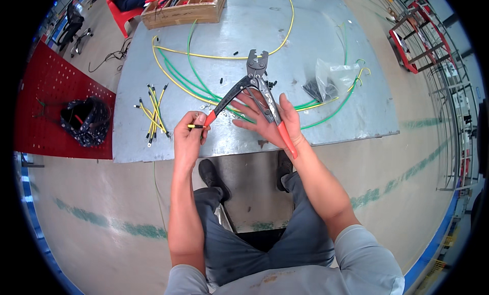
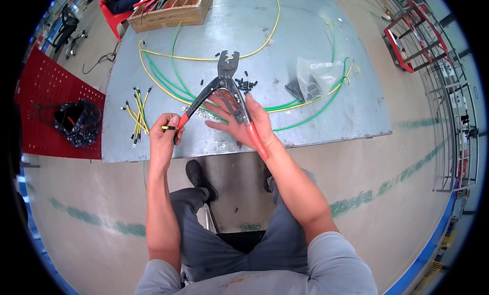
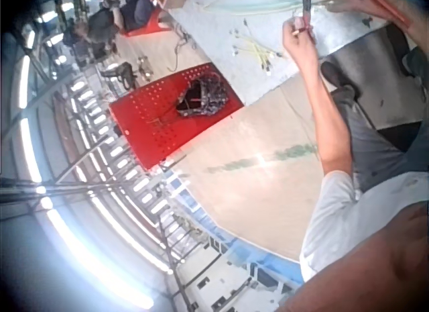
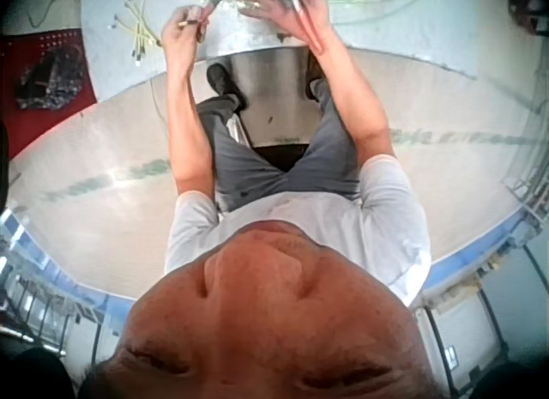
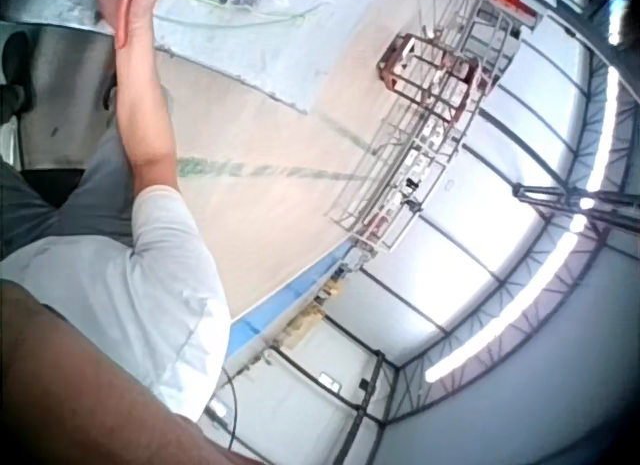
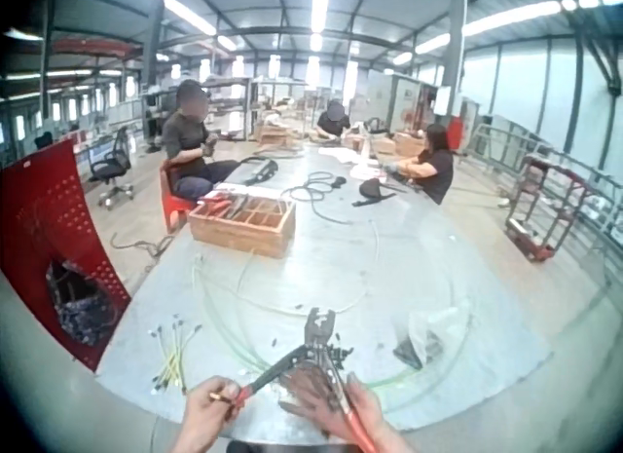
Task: The person strips insulation from green and yellow wires using pliers, then crimps metal terminals onto the exposed ends. The finished wires are placed on the table alongside other completed units.
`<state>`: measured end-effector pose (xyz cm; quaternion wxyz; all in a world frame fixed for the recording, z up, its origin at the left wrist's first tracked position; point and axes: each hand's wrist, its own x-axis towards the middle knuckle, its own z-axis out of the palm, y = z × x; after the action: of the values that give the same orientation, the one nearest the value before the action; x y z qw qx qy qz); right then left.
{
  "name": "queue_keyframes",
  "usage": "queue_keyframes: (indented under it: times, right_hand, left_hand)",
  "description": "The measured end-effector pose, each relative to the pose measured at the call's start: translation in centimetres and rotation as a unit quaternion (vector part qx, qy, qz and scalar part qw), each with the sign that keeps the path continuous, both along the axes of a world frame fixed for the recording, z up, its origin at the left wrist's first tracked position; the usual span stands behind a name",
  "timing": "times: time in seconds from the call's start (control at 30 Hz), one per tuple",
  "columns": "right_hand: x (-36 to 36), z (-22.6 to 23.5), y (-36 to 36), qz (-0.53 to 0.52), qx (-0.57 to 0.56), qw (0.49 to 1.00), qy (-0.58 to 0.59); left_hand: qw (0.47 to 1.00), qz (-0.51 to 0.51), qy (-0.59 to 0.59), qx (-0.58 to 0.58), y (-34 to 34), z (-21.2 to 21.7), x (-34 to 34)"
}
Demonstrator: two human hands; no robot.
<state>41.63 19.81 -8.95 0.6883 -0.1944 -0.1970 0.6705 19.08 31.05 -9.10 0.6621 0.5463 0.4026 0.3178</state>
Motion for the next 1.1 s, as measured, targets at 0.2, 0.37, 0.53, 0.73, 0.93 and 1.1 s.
queue_keyframes:
  times: [0.2, 0.37, 0.53, 0.73, 0.93, 1.1]
  right_hand:
    - [1.6, -0.1, 0.2, 0.053, 0.054, 0.989, 0.126]
    - [2.7, 0.7, -0.6, 0.042, 0.012, 0.997, 0.067]
    - [2.2, 1.7, -3.1, 0.135, -0.010, 0.991, -0.026]
    - [-3.4, 0.8, -3.7, 0.196, -0.050, 0.979, -0.023]
    - [-4.9, 2.6, -3.6, 0.220, -0.014, 0.975, -0.022]
    - [-2.6, 2.2, -2.1, 0.101, 0.019, 0.995, -0.004]
  left_hand:
    - [0.999, -0.053, 0.003, -0.003, -1.9, -0.2, 1.4]
    - [0.999, -0.012, 0.044, 0.027, -1.4, 1.2, 1.6]
    - [0.999, -0.030, -0.017, 0.040, -0.2, 0.4, 0.9]
    - [0.997, -0.057, -0.007, 0.042, -1.0, 1.3, 1.6]
    - [0.989, -0.073, -0.002, 0.130, -1.9, 0.6, 1.2]
    - [0.983, -0.096, 0.056, 0.147, -2.0, 1.3, 0.8]
